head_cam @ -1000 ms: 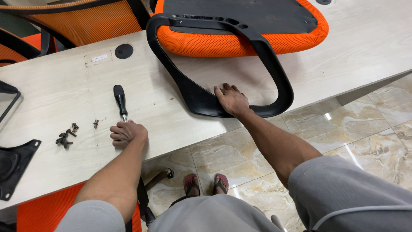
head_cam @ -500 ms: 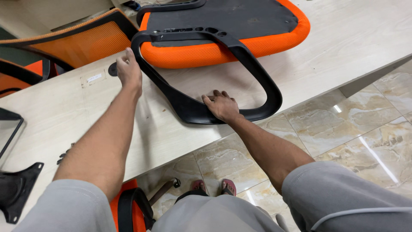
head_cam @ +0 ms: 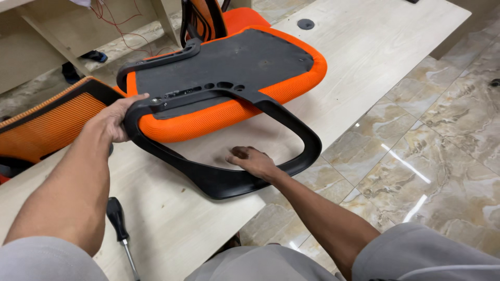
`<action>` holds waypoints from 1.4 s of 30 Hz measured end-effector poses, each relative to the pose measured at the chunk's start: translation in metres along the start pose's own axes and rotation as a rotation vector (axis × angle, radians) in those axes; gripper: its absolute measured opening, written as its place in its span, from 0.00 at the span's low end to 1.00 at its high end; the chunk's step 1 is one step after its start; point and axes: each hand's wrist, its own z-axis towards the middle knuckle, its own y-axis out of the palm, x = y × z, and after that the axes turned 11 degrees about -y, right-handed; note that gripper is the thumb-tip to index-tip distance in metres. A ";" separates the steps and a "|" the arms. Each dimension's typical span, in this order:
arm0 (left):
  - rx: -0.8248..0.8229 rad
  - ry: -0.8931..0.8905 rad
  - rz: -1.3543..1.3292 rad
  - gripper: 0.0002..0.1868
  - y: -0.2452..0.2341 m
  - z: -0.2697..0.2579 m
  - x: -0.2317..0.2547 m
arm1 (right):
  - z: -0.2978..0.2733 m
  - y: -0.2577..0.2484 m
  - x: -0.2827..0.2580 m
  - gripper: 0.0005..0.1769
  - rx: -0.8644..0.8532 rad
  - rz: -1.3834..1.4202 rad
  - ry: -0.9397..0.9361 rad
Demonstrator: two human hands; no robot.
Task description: The person attaches a black plastic armrest to an orange office chair seat using a screwdriver and screws. They align the armrest, insert screws, and tighten them to secure the part to the chair.
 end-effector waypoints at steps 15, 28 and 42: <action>-0.075 0.075 0.053 0.21 0.007 0.002 -0.009 | 0.080 0.007 -0.099 0.24 0.952 1.494 0.036; -0.517 0.106 -0.596 0.23 0.033 0.060 0.010 | 0.082 -0.030 -0.072 0.23 0.872 1.270 -0.213; -0.167 0.886 -0.656 0.17 0.207 -0.075 -0.073 | 0.038 -0.199 -0.009 0.18 0.434 1.357 -0.546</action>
